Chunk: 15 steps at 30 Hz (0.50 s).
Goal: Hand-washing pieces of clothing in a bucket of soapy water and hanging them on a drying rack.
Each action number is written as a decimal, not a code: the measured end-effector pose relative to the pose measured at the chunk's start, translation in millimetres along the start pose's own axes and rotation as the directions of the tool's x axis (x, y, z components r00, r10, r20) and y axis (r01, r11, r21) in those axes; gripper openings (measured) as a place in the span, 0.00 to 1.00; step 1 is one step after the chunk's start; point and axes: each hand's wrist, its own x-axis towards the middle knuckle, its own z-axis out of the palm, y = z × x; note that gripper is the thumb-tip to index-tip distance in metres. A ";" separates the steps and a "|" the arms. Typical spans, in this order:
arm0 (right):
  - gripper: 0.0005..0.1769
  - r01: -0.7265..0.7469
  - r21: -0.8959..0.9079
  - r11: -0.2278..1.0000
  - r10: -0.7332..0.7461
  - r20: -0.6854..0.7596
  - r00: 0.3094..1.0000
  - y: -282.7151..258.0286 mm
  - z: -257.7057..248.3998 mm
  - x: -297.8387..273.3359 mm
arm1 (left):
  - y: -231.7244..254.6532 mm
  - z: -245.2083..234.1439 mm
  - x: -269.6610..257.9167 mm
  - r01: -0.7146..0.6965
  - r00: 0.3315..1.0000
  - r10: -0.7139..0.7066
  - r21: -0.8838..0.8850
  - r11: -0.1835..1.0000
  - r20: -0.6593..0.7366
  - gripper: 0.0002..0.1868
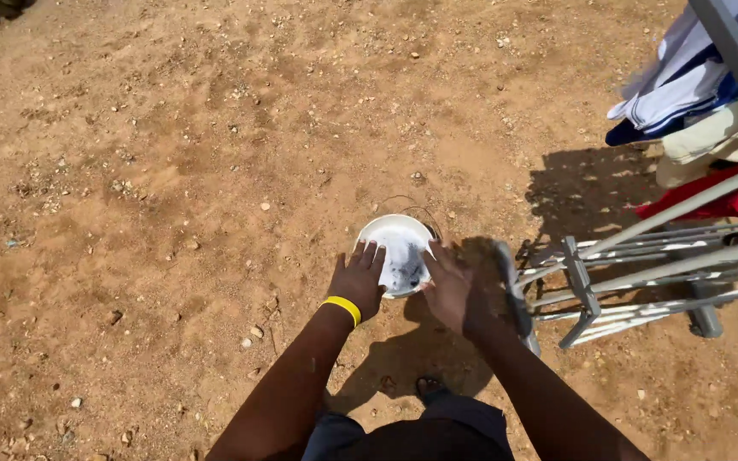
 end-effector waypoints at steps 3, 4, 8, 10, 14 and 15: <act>0.41 -0.066 -0.035 0.997 0.063 -0.082 0.995 -12.8 3.1 8.7 | -44.1 0.9 19.5 -0.090 0.988 0.089 0.000 0.996 0.128 0.43; 0.41 -0.123 -0.030 0.992 0.120 -0.092 0.988 -16.2 14.0 9.5 | -54.2 14.2 30.8 -0.143 0.978 0.141 0.004 0.990 0.151 0.43; 0.38 -0.434 -0.017 0.901 0.434 0.035 0.900 7.1 79.2 19.3 | -91.6 71.6 58.6 -0.146 0.978 0.162 -0.122 0.982 0.130 0.41; 0.35 -0.479 -0.027 0.877 0.480 0.068 0.875 25.2 118.0 32.9 | -107.2 93.2 71.5 -0.138 0.982 0.154 -0.142 0.980 0.109 0.40; 0.19 -0.462 -0.019 0.887 0.436 0.365 0.823 26.4 168.1 42.1 | -108.7 154.8 81.2 0.029 0.953 0.077 -0.341 0.940 0.294 0.20; 0.14 -0.467 0.029 0.884 0.400 0.472 0.786 32.3 178.7 54.4 | -111.2 175.9 92.2 0.008 0.975 0.085 -0.415 0.910 0.205 0.15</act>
